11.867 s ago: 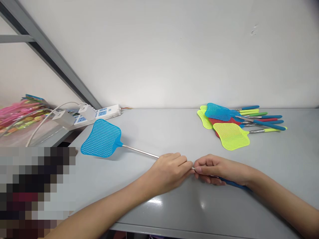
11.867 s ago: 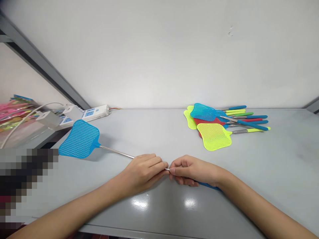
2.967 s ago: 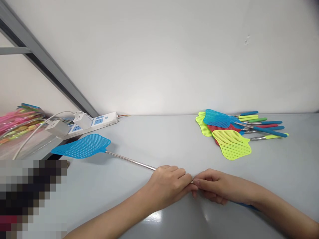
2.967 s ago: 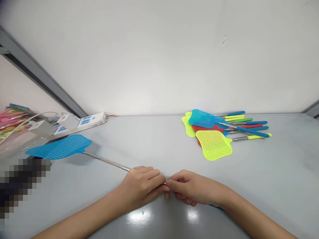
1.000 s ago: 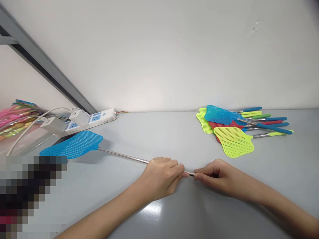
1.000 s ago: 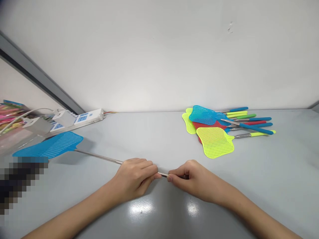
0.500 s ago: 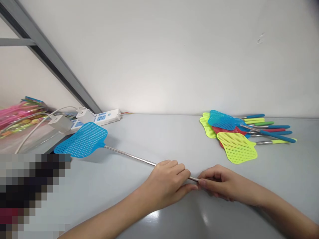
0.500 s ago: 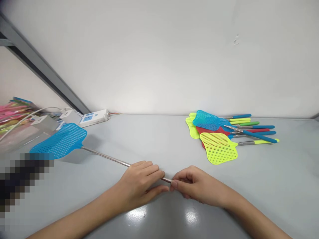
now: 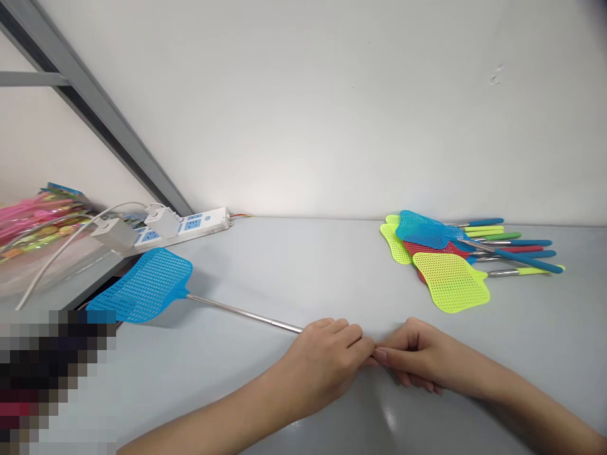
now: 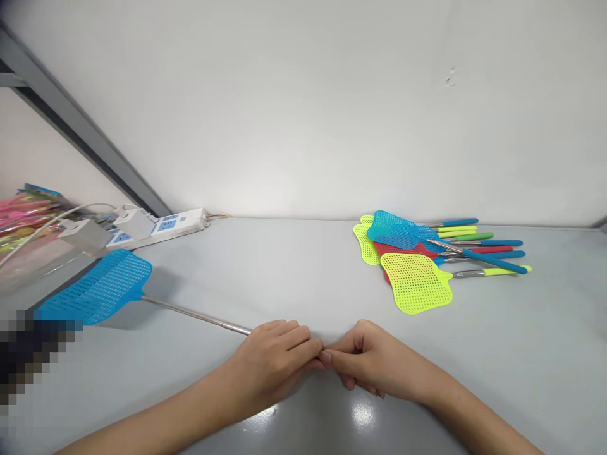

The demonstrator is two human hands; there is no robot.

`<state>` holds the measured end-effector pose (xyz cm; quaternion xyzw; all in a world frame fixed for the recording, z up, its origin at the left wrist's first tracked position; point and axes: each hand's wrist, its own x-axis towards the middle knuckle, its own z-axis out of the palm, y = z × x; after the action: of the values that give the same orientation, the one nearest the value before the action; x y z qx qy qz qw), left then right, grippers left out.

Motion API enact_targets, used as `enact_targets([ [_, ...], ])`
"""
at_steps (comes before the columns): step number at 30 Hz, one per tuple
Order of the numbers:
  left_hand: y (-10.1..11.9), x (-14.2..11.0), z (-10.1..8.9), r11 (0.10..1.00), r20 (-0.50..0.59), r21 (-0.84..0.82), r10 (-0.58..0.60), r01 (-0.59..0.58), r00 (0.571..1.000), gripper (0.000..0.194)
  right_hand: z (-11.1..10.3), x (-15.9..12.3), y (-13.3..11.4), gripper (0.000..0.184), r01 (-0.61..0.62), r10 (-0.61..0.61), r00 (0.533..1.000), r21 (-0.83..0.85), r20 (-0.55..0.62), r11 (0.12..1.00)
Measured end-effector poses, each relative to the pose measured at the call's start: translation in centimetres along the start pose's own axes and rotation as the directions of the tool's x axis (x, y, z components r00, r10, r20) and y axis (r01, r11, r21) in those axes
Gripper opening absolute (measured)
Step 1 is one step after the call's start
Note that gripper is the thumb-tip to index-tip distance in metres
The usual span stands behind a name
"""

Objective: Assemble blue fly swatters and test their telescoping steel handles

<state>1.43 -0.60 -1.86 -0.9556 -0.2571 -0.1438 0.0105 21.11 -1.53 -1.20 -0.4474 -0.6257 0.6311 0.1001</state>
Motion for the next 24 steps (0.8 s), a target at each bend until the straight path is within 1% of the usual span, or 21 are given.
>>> enact_targets([
  [3,-0.1,0.0,0.0,1.0,-0.002,-0.003,-0.008,0.008,1.0,0.014,0.0,-0.1,-0.3,0.046,-0.011,0.011,1.0,-0.024,0.01,1.0],
  [6,-0.2,0.0,-0.1,1.0,0.001,-0.003,-0.016,0.016,1.0,0.015,0.0,-0.2,-0.8,0.041,-0.02,0.021,1.0,-0.04,0.015,0.999],
  [10,-0.2,0.0,0.0,1.0,-0.008,0.004,0.006,-0.006,1.0,0.014,0.0,-0.5,-1.5,0.034,0.005,-0.002,0.999,-0.051,0.054,0.999],
  [12,-0.2,-0.1,0.1,1.0,-0.027,0.018,0.015,-0.014,1.0,0.012,0.1,-0.7,-1.7,0.033,-0.001,0.004,0.998,-0.053,0.067,0.999],
  [15,-0.3,-0.1,0.2,0.999,-0.048,0.032,0.013,-0.012,0.999,0.012,0.3,-0.8,-1.6,0.033,-0.018,0.022,0.998,-0.064,0.063,0.998],
  [19,-0.3,-0.1,0.1,0.999,-0.062,0.047,0.013,-0.01,0.998,0.019,0.3,-0.7,-1.6,0.038,-0.049,0.052,0.998,-0.083,0.04,0.995],
  [24,-0.3,0.0,-0.3,0.999,-0.053,0.039,0.007,-0.005,0.999,0.023,0.4,-0.6,-1.4,0.039,-0.046,0.049,0.998,-0.092,0.029,0.995],
])
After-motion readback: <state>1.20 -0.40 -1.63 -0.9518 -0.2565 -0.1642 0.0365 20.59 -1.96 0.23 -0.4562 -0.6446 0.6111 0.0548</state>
